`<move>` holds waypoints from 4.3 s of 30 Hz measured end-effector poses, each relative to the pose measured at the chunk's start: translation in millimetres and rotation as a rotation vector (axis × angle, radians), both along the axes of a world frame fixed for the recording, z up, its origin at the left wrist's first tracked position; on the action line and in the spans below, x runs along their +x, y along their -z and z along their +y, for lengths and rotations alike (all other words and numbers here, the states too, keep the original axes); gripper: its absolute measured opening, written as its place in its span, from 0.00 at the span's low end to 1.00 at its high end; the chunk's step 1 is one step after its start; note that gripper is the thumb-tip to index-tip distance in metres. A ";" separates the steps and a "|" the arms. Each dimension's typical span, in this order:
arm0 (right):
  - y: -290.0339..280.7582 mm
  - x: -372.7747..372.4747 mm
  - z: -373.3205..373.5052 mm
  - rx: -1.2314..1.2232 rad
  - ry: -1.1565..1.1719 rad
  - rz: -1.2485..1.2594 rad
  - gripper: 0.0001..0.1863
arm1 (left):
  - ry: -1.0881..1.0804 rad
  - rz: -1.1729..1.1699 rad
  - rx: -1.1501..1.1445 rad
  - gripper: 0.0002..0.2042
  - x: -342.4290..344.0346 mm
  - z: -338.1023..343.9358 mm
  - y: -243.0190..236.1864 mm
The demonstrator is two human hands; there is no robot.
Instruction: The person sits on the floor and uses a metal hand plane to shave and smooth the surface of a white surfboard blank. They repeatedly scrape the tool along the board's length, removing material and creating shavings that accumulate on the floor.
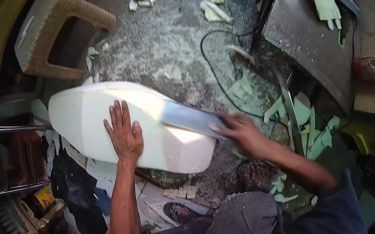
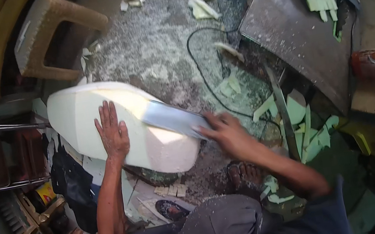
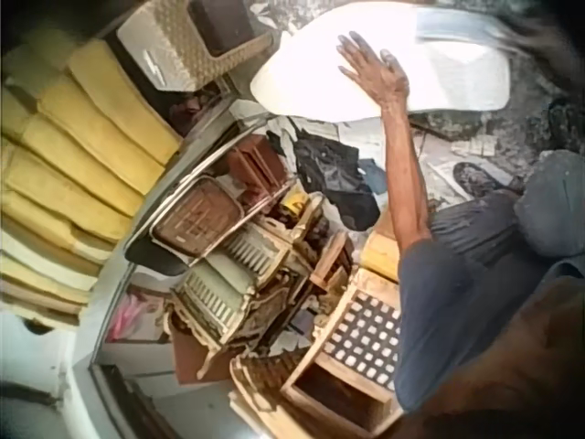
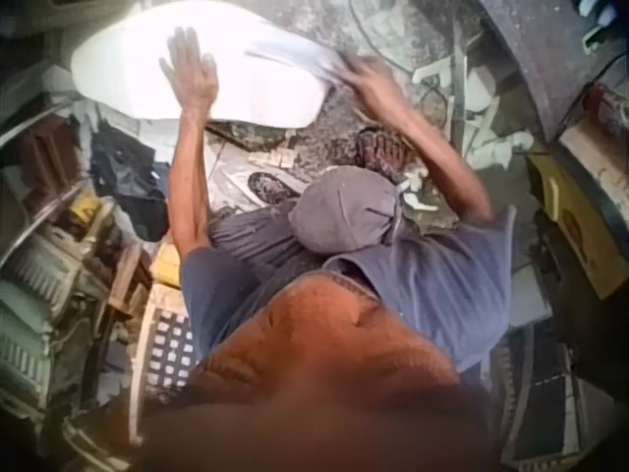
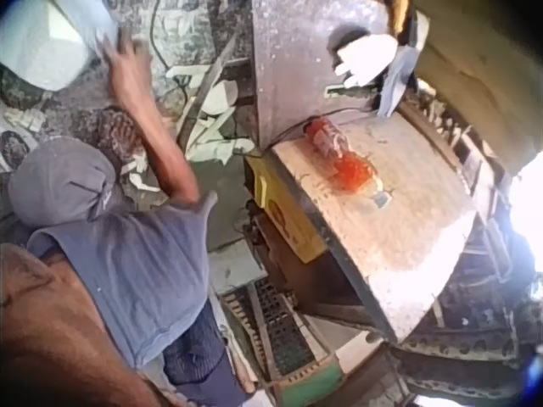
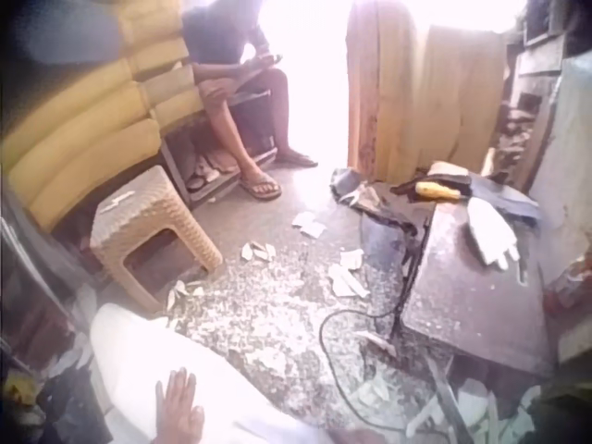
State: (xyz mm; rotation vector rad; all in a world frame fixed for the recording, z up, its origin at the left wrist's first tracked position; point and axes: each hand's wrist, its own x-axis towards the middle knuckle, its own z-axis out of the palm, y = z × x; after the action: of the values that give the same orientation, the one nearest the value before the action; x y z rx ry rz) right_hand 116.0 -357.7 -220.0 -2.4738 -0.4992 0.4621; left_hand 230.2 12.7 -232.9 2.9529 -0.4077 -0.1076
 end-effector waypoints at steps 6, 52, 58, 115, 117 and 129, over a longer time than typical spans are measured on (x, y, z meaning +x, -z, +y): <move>-8.4 -28.9 -15.3 -0.006 -0.078 0.139 0.39 | 0.030 0.032 0.008 0.35 -10.2 10.7 0.2; 10.0 80.5 55.2 -0.027 -0.041 0.227 0.37 | 0.047 0.002 0.006 0.36 -8.8 11.8 3.9; 10.1 174.3 101.5 0.391 -0.049 0.175 0.32 | -0.060 -0.049 -0.123 0.39 -6.7 12.2 2.9; -6.6 -18.2 65.5 0.308 0.096 -0.026 0.23 | -0.067 -0.014 0.019 0.38 -13.0 14.3 10.5; 17.2 58.4 98.5 0.344 0.164 -0.034 0.24 | -0.040 -0.014 0.001 0.38 -7.7 9.1 11.1; -1.5 17.5 77.0 0.337 0.123 -0.021 0.23 | -0.068 0.012 0.009 0.40 -25.4 21.7 11.1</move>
State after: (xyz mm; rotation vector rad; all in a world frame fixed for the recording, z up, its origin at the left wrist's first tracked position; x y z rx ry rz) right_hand 133.5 -280.7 -218.5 -2.1707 -0.3939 0.2763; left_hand 204.8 34.4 -244.1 2.9699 -0.3055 -0.1186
